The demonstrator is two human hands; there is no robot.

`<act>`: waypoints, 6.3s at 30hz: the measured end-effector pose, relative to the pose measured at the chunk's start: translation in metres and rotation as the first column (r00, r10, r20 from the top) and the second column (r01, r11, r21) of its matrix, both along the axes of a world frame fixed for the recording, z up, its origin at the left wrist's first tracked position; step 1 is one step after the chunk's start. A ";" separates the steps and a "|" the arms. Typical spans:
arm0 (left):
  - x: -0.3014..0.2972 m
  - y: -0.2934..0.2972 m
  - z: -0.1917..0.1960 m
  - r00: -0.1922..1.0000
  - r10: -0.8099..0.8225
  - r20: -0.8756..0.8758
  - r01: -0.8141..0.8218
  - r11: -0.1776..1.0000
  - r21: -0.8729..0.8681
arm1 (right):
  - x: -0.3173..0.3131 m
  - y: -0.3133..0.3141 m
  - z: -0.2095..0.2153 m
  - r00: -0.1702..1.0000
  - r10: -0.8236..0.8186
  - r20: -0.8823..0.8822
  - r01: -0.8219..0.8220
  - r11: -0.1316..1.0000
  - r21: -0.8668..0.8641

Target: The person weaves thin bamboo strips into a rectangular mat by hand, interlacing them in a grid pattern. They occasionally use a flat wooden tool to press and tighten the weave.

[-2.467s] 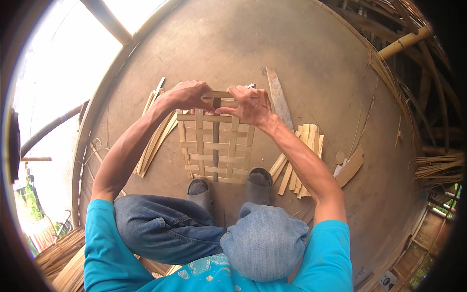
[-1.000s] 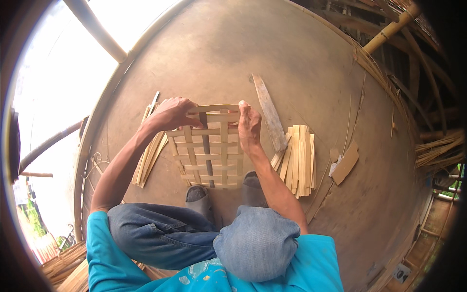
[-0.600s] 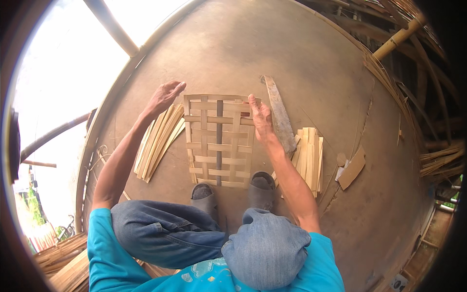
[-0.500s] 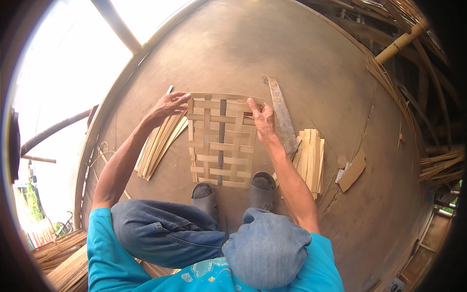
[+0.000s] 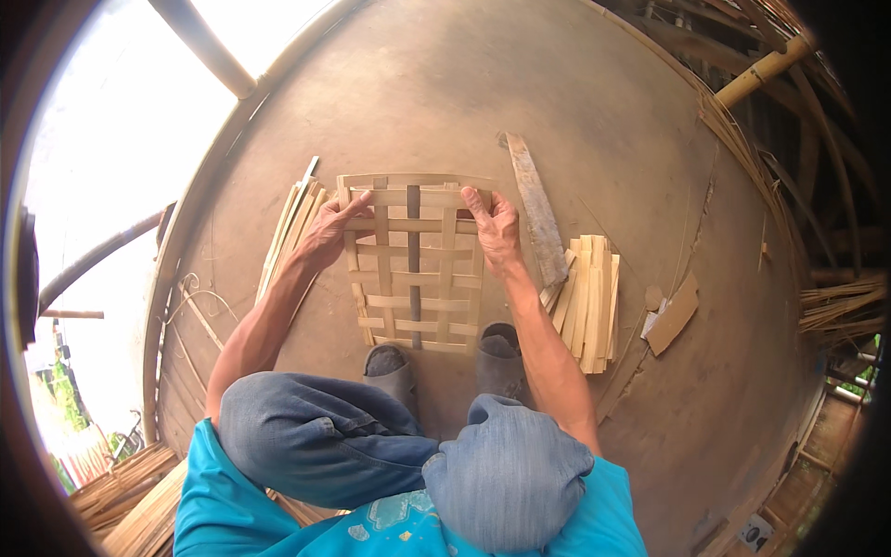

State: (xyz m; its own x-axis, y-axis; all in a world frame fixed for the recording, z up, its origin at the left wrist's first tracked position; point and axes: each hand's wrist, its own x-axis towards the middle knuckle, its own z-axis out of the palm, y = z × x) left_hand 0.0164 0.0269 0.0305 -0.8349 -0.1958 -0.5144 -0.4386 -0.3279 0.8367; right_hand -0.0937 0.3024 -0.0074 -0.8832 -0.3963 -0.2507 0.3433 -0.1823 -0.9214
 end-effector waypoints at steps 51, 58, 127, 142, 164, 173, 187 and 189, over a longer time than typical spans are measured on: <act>0.032 -0.071 -0.035 0.855 0.519 0.014 -0.513 0.840 0.176 | 0.061 0.021 -0.057 0.913 0.375 0.159 -0.407 0.858 0.312; 0.039 -0.047 -0.036 0.932 0.358 -0.053 -0.351 0.929 0.119 | 0.049 0.043 -0.072 0.938 0.212 0.272 -0.255 0.958 0.131; 0.150 0.078 -0.081 0.930 -0.366 -0.005 0.073 0.198 -0.977 | 0.090 0.047 -0.049 0.442 0.762 -0.473 0.064 0.500 0.864; 0.136 0.065 -0.093 0.873 -0.487 -0.005 0.124 0.233 -0.964 | 0.152 -0.029 -0.086 0.397 0.704 -0.589 0.034 0.630 0.776; 0.138 0.058 -0.104 0.827 -0.562 -0.016 0.062 0.119 -0.991 | 0.144 -0.007 -0.079 0.375 0.627 -0.683 -0.013 0.740 0.672; 0.151 0.076 -0.101 0.878 -0.471 -0.085 -0.037 0.111 -0.993 | 0.119 0.109 -0.060 0.632 0.592 -0.500 0.140 0.547 0.825; 0.136 0.095 -0.086 0.918 -0.395 0.023 0.055 0.070 -0.996 | 0.110 0.090 -0.063 0.499 0.679 -0.539 0.163 0.537 0.828; 0.140 0.092 -0.097 0.929 -0.369 0.001 0.034 0.084 -0.996 | 0.107 0.090 -0.063 0.477 0.695 -0.538 0.138 0.546 0.826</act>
